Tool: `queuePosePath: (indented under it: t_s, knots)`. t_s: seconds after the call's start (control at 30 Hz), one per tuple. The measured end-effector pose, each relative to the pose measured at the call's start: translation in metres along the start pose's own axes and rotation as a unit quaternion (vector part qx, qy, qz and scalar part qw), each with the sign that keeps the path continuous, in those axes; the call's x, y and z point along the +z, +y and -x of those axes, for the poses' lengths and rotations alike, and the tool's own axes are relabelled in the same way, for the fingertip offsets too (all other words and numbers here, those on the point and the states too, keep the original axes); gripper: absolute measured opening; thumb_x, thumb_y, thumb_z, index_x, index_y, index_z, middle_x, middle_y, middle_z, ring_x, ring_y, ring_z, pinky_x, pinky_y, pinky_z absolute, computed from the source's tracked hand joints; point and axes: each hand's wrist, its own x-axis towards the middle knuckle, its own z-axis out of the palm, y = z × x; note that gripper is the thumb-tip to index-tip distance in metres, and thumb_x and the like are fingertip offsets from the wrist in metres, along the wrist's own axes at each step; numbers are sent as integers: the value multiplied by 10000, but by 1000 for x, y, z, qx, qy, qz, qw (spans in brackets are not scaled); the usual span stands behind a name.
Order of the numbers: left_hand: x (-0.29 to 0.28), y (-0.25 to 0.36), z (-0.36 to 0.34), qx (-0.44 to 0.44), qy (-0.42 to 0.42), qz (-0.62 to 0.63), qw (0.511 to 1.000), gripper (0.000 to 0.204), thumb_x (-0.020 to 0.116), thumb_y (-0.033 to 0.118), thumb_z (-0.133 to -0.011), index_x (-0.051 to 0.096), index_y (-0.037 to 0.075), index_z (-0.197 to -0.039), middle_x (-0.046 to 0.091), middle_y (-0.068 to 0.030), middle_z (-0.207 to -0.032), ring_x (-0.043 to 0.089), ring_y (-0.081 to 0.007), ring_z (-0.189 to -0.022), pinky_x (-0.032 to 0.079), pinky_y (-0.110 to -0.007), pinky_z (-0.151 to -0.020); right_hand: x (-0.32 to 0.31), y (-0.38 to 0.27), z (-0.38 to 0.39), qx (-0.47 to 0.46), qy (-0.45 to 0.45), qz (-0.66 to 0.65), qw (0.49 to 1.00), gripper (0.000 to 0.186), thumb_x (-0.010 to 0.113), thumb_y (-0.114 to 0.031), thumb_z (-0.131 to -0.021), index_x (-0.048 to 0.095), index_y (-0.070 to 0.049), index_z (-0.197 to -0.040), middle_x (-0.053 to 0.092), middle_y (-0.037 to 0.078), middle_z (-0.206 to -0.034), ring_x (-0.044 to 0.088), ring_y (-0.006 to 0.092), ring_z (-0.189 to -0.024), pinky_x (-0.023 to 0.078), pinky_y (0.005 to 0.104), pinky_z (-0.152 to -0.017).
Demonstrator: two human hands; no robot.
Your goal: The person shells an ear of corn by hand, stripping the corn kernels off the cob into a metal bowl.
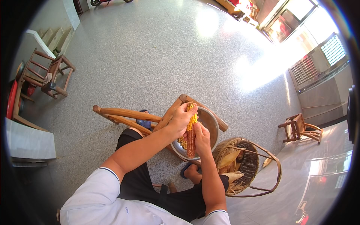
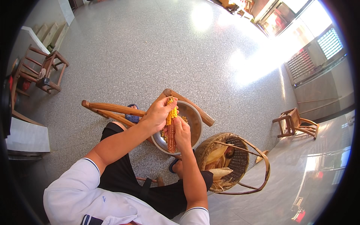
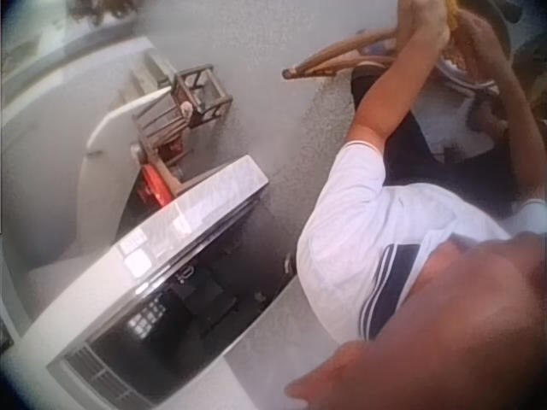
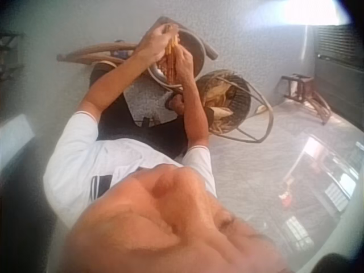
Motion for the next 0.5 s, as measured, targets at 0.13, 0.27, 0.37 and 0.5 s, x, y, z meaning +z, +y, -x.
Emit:
queuePosePath:
  t_s: [0.13,0.27,0.37,0.5]
  knots:
    - [0,0,1,0,2,-3,1000,198,626,169,-930,547,36,-1053,554,-34,-875,561,-125,-764,506,-284,-660,-1,0,0,5,2,-14,1000,337,409,-306,-1029,573,-12,-1013,637,83,-759,606,126,-621,513,243,-579]
    - [4,0,4,19,3,-36,999,203,639,146,-919,555,29,-1063,569,-31,-875,556,-111,-750,499,-273,-654,3,-1,-1,8,10,-47,999,345,431,-324,-1019,566,-6,-1006,623,66,-752,603,121,-615,508,242,-554]
    - [6,-3,6,27,0,-51,998,202,641,138,-916,562,24,-1064,575,-31,-879,553,-106,-745,495,-267,-650,1,0,-3,-1,17,-22,1000,350,442,-338,-1011,555,-6,-1011,619,67,-762,608,130,-619,514,253,-556]
    - [5,-6,5,32,-2,-44,999,199,640,139,-916,568,20,-1059,578,-31,-882,554,-105,-748,494,-264,-649,-1,-1,-2,15,5,-41,999,337,441,-331,-1013,541,-9,-1022,621,72,-788,612,138,-626,521,263,-572]
